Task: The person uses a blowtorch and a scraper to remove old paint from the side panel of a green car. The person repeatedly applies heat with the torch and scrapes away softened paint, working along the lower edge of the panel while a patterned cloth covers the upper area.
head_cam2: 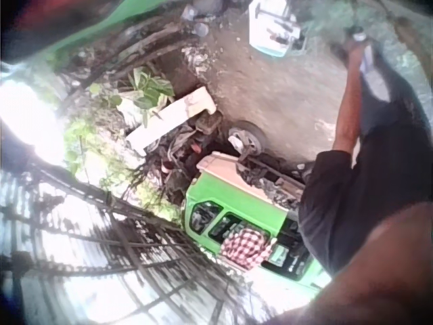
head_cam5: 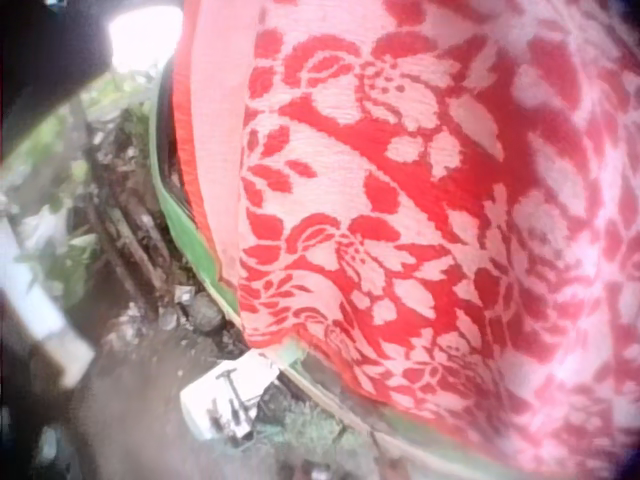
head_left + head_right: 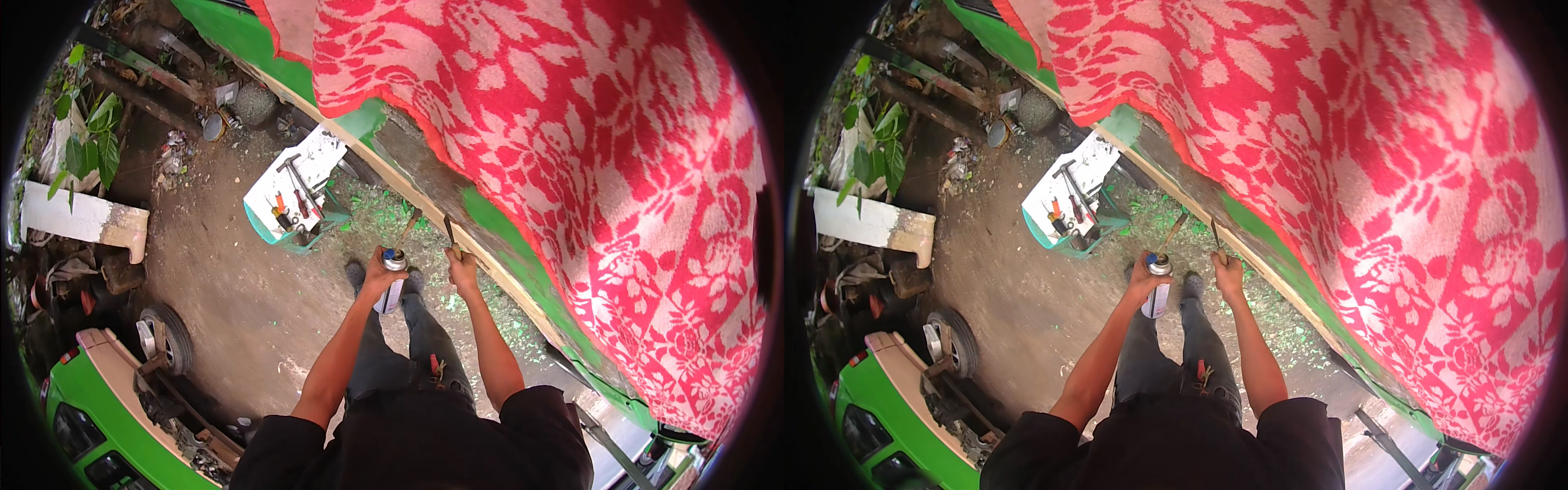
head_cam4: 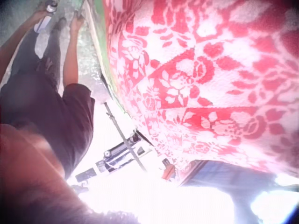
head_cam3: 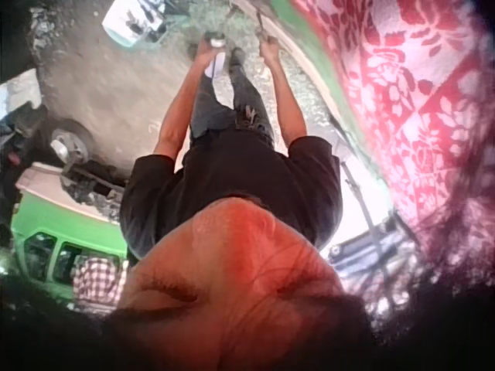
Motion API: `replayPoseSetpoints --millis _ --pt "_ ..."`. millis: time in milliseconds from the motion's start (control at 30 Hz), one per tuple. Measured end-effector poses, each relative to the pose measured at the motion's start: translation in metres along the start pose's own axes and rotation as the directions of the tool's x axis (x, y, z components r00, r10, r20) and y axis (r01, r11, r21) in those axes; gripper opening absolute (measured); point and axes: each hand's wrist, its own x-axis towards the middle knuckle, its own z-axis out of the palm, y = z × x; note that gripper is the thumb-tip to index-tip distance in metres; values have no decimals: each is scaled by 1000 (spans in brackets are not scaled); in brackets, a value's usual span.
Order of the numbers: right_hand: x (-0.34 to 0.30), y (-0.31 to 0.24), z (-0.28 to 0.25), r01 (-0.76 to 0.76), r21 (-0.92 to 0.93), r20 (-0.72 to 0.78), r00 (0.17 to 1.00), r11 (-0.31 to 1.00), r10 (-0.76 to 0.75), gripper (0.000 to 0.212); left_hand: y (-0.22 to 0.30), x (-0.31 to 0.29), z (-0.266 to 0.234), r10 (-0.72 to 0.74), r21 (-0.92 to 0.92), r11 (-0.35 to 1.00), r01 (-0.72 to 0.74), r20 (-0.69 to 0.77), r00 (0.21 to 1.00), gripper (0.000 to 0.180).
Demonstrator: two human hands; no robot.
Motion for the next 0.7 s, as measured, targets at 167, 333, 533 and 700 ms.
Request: replayPoseSetpoints --millis 167,333,533,700 --pt "30 17 13 280 -143 -122 947 949 -297 36 -18 11 -3 35 80 996 -31 -41 999 59" --pt "48 24 37 305 -146 -97 942 941 -321 36 -24 21 -6 88 211 975 -73 -62 994 58" --pt "48 35 52 255 50 -138 959 966 -247 35 -21 27 -13 134 228 968 -108 -103 986 61" --pt "54 48 53 363 -2 -118 925 932 -361 37 -22 29 -19 87 208 976 -69 -82 993 62"
